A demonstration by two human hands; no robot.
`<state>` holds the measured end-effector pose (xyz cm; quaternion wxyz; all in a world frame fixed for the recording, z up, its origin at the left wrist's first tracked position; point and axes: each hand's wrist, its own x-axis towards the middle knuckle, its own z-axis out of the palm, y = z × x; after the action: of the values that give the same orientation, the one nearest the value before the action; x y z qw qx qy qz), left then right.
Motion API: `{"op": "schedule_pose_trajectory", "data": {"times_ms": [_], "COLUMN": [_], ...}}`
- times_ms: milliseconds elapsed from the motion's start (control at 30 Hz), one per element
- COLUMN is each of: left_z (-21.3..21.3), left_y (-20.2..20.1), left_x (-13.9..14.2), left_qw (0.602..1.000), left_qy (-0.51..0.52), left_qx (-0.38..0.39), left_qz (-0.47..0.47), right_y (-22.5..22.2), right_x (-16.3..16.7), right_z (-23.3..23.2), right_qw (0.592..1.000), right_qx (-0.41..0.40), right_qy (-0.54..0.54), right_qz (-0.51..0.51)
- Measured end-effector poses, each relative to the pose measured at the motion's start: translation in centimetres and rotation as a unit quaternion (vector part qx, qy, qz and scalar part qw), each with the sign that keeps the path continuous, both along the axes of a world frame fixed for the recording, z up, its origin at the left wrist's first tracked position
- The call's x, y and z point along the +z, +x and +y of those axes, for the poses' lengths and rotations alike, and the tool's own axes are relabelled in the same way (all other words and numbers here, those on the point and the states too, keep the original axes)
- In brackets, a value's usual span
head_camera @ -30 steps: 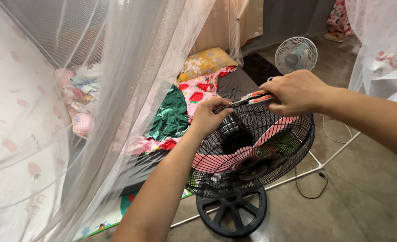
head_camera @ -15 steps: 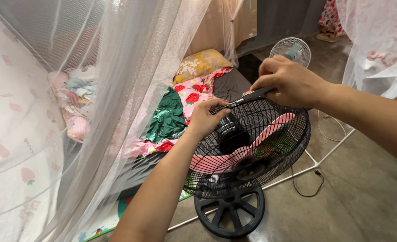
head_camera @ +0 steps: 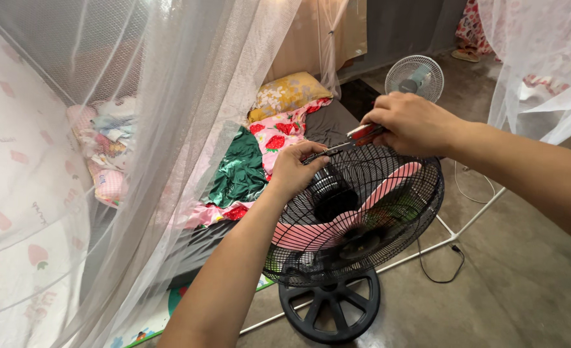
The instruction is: The person secures the front grille of a white table fan by tightening the central hub nut. They then move to a black standing fan and use pliers to tighten a screw on the rear motor housing. The video ends before the task is fully completed.
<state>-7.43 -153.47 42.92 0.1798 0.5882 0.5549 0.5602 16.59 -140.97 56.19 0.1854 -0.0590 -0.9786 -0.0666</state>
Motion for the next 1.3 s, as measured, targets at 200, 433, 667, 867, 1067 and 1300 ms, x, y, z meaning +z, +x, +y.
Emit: {"op": "schedule_pose_trajectory", "data": {"times_ms": [200, 433, 667, 867, 1067, 1300], "left_z": [-0.8, -1.5, -1.8, -2.0, -2.2, -2.7], "left_y": [0.3, 1.2, 1.5, 1.8, 2.0, 1.6], "left_x": [0.7, 1.6, 2.1, 2.2, 2.1, 2.0], "left_qw": [0.999, 0.994, 0.992, 0.994, 0.995, 0.997], "left_qy": [0.023, 0.027, 0.015, 0.001, 0.010, 0.004], "left_qx": [0.007, 0.053, 0.072, 0.064, 0.059, 0.036], "left_qz": [0.040, 0.087, 0.105, 0.087, 0.076, 0.071], "right_y": [-0.7, -1.4, -1.0, -0.1, 1.2, 0.7], "right_x": [-0.3, 0.7, 1.2, 0.0, 0.0, -0.4], "right_z": [0.1, -1.2, -2.8, -1.0, -1.3, -0.5], "right_qw": [0.998, 0.989, 0.970, 0.995, 0.994, 0.996], "right_qx": [-0.012, -0.059, -0.200, -0.058, -0.054, 0.058], "right_qy": [0.069, 0.133, -0.020, -0.022, -0.079, -0.014], "right_qz": [-0.010, -0.035, -0.138, -0.078, -0.060, 0.070]}}
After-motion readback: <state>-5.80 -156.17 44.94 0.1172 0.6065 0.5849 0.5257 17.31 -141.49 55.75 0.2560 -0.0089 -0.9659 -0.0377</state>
